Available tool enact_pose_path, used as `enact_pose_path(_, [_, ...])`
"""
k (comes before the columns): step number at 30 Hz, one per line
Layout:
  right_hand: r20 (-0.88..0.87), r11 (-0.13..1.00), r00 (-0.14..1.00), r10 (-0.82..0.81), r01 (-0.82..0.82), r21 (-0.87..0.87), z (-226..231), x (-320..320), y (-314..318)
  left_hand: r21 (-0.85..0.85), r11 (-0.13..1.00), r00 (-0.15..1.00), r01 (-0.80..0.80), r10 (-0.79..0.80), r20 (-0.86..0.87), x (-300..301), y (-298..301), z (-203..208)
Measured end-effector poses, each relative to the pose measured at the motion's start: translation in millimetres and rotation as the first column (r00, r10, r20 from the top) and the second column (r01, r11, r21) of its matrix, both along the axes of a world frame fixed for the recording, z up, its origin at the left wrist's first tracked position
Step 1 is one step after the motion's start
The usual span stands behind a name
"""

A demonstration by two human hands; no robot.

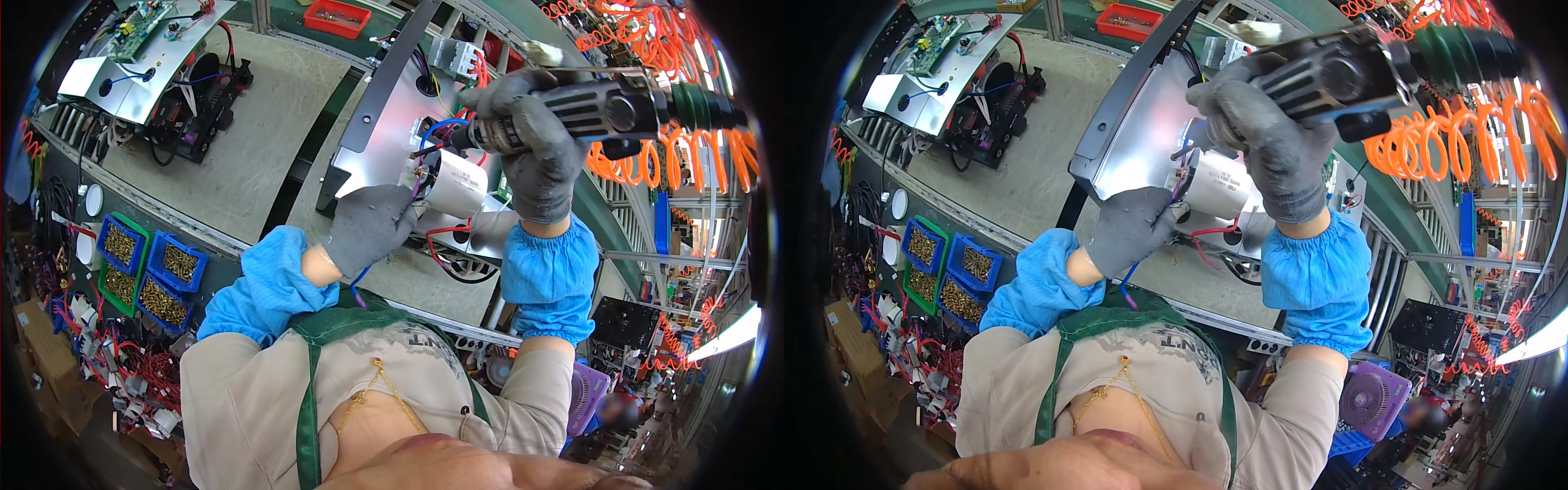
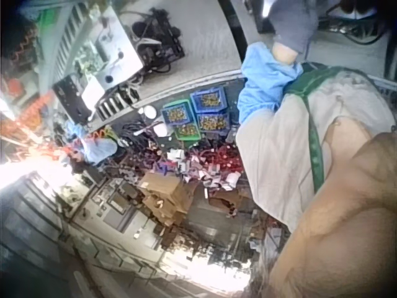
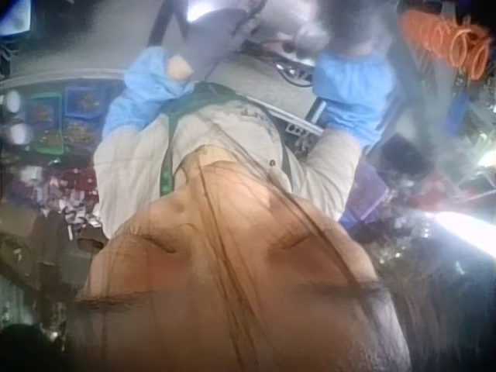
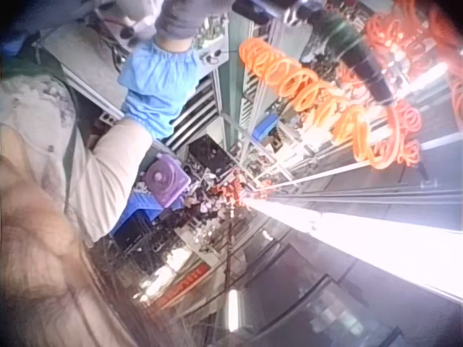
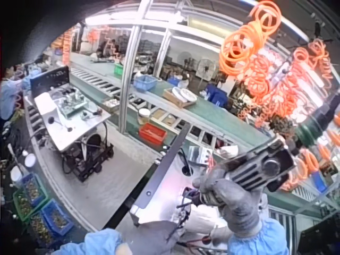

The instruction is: Assembling electronic components by applying adhesive, wiring, and securing parts with a power screwdriver on a production line.

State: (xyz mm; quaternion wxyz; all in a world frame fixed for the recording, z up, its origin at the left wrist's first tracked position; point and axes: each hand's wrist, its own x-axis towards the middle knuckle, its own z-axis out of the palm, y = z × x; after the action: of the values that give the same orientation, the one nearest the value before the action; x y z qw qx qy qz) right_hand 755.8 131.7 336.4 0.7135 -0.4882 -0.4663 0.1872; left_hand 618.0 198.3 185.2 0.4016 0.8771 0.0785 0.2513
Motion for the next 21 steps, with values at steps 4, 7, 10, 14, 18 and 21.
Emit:
enact_pose_path(4, [-0.003, 0.99, 0.999, -0.045, 0.044, -0.133, -5, -4, 7, 0.061, 0.998, 0.999, -0.027, 0.025, 0.044, 3, 1, -12])
enact_pose_path(7, [-0.001, 0.98, 0.99, -0.139, 0.137, -0.143, -10, -9, 12, 0.039, 0.999, 0.997, -0.031, 0.028, 0.071, 5, 2, -14])
enact_pose_path(10, [0.127, 0.908, 0.989, -0.08, 0.125, -0.399, -9, -7, 12, 0.025, 0.999, 0.996, -0.033, 0.031, 0.089, 6, 3, -12])
enact_pose_path(14, [0.136, 0.851, 0.987, -0.081, 0.14, -0.507, -13, 0, 11, -0.046, 0.999, 1.0, -0.01, 0.011, 0.003, 7, 5, -7])
enact_pose_path(18, [0.126, 0.924, 0.982, -0.137, 0.173, -0.341, -23, -1, 14, -0.049, 0.999, 1.0, -0.008, 0.009, 0.001, 9, 5, -6])
enact_pose_path(21, [0.092, 0.924, 0.986, -0.137, 0.161, -0.347, -19, 1, 18, -0.048, 0.999, 0.999, -0.012, 0.014, 0.04, 5, 6, -8])
